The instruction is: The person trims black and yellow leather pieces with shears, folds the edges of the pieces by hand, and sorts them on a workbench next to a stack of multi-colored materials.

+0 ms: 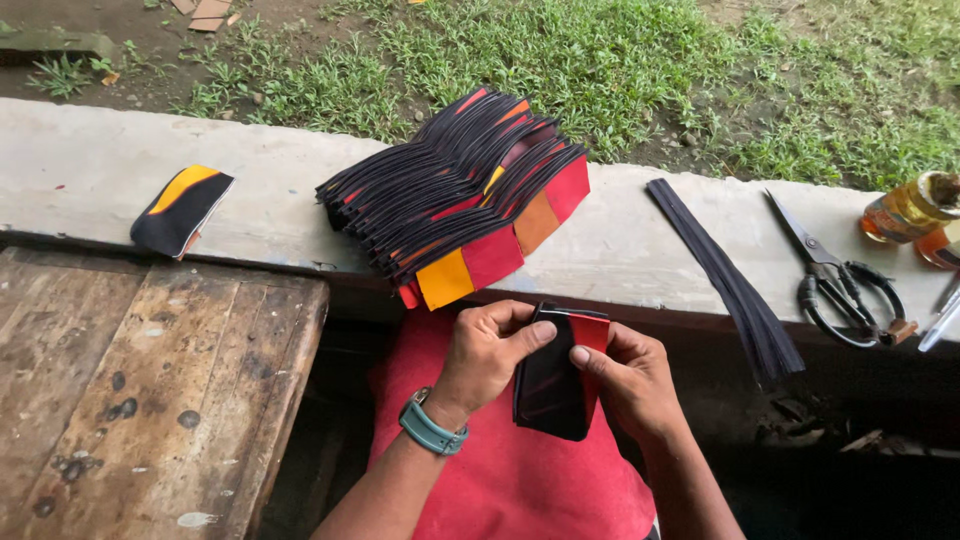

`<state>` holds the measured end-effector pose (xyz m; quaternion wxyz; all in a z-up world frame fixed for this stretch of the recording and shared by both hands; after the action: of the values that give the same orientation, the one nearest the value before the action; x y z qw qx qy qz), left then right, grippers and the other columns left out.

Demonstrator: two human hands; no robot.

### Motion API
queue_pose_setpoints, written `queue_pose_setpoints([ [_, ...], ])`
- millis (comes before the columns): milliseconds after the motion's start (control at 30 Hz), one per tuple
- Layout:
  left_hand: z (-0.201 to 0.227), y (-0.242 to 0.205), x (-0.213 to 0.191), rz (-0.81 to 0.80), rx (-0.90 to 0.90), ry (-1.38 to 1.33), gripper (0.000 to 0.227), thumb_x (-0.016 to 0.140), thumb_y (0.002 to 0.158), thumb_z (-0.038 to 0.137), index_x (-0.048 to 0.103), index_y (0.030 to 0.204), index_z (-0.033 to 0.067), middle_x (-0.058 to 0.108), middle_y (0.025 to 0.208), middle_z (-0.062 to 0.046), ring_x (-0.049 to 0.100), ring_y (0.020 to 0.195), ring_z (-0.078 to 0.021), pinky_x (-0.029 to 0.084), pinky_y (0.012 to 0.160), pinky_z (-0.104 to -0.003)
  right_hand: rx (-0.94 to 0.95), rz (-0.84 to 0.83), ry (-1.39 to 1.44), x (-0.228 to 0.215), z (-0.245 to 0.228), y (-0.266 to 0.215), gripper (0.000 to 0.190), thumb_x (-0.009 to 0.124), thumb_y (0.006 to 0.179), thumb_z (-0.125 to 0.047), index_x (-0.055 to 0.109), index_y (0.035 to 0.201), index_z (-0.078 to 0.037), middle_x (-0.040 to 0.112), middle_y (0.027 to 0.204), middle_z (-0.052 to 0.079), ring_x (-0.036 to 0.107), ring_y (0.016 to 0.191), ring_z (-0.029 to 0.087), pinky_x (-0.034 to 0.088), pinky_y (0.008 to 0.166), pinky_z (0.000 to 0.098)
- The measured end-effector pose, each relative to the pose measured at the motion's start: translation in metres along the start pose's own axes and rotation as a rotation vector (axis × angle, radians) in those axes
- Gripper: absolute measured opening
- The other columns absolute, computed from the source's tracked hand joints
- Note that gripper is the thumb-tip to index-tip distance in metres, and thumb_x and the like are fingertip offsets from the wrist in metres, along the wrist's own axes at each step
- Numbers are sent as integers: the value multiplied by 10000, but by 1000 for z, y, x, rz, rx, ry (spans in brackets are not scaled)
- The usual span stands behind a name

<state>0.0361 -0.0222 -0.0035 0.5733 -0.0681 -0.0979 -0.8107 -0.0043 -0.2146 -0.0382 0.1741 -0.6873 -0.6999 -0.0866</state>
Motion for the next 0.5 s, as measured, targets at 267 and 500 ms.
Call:
queue_pose_setpoints([
  [267, -8, -3, -6, -49, -36, -22, 178, 728, 965, 118, 755, 1062, -29, 744, 919, 3, 626, 825, -42, 541, 760, -220, 7, -50, -24, 1, 0, -1, 277, 746, 870, -26, 722, 1136, 48, 760, 1026, 87, 685, 908, 135, 564, 846, 306],
  [500, -18, -7, -1, 8, -93, -116, 212, 753, 934, 95, 709, 1089, -43, 722, 940, -14, 627, 838, -68, 534, 765, -240, -33, -18, 101, 1, 7, 0, 138, 735, 945, -55, 704, 1022, 55, 735, 955, 95, 654, 836, 132, 543, 772, 304],
])
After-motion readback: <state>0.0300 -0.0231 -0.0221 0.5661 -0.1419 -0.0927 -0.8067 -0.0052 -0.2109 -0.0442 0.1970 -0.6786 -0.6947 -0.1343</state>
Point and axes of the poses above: each hand's wrist, its own y-axis towards the middle knuckle, its own x-axis out of the palm, z = x × y, the point moved 3 cm from there along y, towards the middle knuckle
